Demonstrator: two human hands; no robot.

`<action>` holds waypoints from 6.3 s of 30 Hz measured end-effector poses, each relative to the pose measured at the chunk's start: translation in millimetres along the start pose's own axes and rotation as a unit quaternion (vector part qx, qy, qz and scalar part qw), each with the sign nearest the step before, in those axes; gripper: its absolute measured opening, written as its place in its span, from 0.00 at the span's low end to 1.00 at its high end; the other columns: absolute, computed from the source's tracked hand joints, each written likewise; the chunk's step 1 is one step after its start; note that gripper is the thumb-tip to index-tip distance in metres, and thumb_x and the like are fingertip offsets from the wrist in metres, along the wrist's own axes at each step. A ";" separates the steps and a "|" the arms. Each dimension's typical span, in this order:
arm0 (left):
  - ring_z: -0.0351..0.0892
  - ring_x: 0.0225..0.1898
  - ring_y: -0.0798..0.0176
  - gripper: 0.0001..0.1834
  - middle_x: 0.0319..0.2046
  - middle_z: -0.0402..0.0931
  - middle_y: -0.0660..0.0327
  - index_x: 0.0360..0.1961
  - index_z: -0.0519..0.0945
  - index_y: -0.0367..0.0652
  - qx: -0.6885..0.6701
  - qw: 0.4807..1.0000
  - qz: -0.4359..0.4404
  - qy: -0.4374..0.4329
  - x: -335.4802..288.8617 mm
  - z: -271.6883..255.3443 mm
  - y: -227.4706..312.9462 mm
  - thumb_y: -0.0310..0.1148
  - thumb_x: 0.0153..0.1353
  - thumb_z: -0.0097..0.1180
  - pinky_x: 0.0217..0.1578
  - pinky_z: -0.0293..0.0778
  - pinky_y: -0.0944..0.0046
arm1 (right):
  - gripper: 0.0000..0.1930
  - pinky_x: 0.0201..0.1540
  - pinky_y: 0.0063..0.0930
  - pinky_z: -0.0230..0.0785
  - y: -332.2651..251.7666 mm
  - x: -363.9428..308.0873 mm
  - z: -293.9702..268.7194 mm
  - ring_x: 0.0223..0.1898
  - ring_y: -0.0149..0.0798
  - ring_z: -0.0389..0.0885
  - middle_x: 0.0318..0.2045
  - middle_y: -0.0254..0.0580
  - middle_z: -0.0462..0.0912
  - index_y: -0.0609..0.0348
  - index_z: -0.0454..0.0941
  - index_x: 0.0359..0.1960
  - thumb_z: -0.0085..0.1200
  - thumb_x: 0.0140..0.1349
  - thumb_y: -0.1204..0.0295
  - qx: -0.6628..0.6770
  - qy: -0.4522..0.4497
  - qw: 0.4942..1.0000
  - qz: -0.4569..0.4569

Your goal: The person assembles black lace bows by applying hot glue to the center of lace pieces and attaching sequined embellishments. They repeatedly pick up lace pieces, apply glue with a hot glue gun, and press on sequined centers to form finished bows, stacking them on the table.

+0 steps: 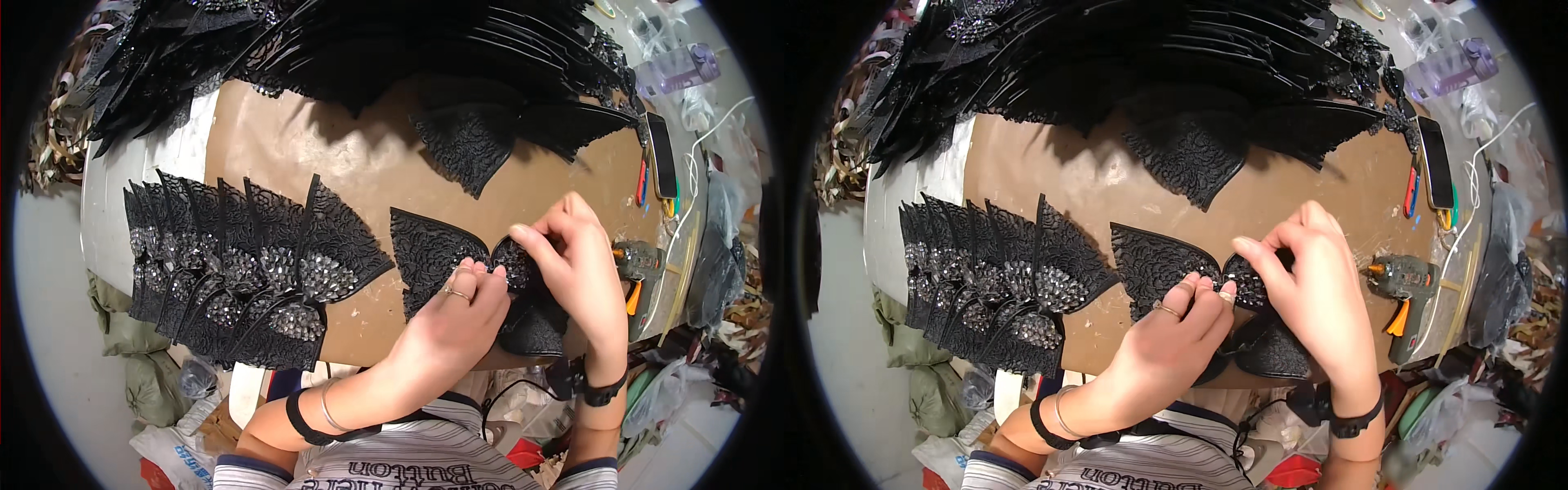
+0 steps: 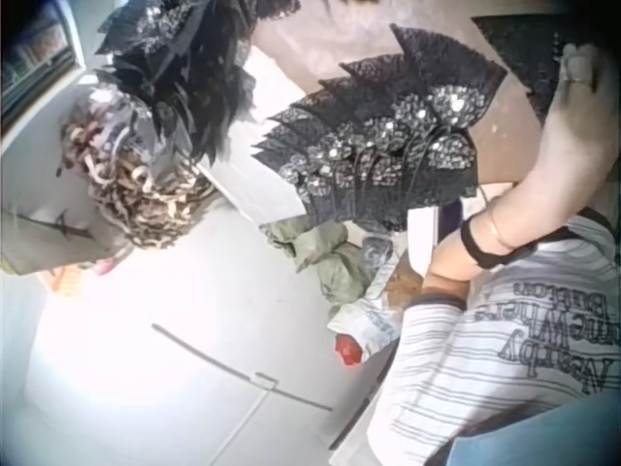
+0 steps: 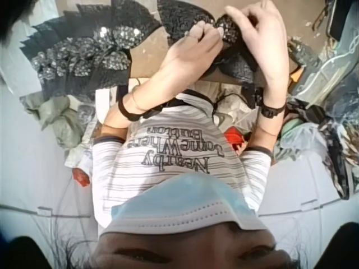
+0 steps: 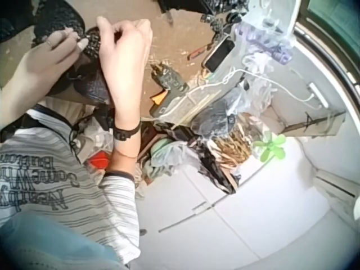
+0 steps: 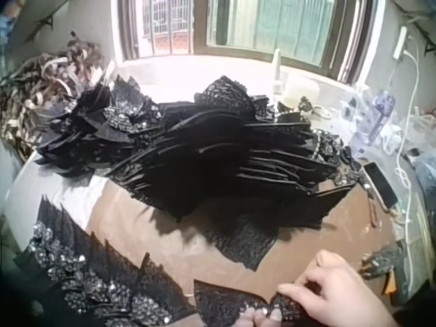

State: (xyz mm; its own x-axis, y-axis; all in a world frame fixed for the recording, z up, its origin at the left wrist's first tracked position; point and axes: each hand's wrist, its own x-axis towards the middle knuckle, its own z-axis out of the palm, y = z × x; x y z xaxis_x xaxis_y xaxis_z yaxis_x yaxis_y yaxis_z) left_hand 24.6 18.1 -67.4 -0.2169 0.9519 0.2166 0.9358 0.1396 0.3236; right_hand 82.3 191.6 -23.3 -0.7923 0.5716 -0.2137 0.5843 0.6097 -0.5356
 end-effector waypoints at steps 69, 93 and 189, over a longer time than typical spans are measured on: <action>0.73 0.25 0.78 0.17 0.26 0.74 0.68 0.41 0.74 0.37 -0.407 0.839 -0.356 0.049 -31.0 0.4 28.2 0.24 0.54 0.71 0.28 0.74 0.76 | 0.15 0.30 0.11 0.67 32.3 -113.7 36.6 0.28 0.17 0.69 0.31 0.28 0.71 0.65 0.80 0.44 0.65 0.53 0.86 0.321 0.064 0.933 0.152; 0.76 0.38 0.51 0.16 0.35 0.72 0.54 0.45 0.75 0.38 -0.251 0.955 -0.118 0.105 -84.6 -14.8 13.4 0.26 0.53 0.57 0.38 0.74 0.54 | 0.10 0.30 0.32 0.64 15.7 -104.5 38.0 0.23 0.41 0.68 0.21 0.47 0.67 0.65 0.66 0.27 0.54 0.49 0.89 -0.060 0.046 0.997 -0.033; 0.77 0.40 0.69 0.11 0.34 0.78 0.60 0.36 0.81 0.33 -0.535 0.777 -0.295 0.152 -189.2 -132.0 -81.5 0.23 0.53 0.69 0.43 0.73 0.68 | 0.11 0.33 0.21 0.84 -175.1 -82.7 111.7 0.35 0.31 0.80 0.37 0.42 0.77 0.70 0.82 0.42 0.62 0.57 0.85 0.444 -0.123 0.868 -0.184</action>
State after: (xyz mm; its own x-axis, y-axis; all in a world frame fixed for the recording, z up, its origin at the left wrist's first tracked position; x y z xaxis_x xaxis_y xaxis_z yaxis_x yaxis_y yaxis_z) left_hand -47.3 -209.4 -13.1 -0.7287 0.6766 -0.1060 -0.0835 0.0659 0.9943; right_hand 25.9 -23.7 -3.1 -0.9742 0.2258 -0.0043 0.0043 -0.0003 -1.0000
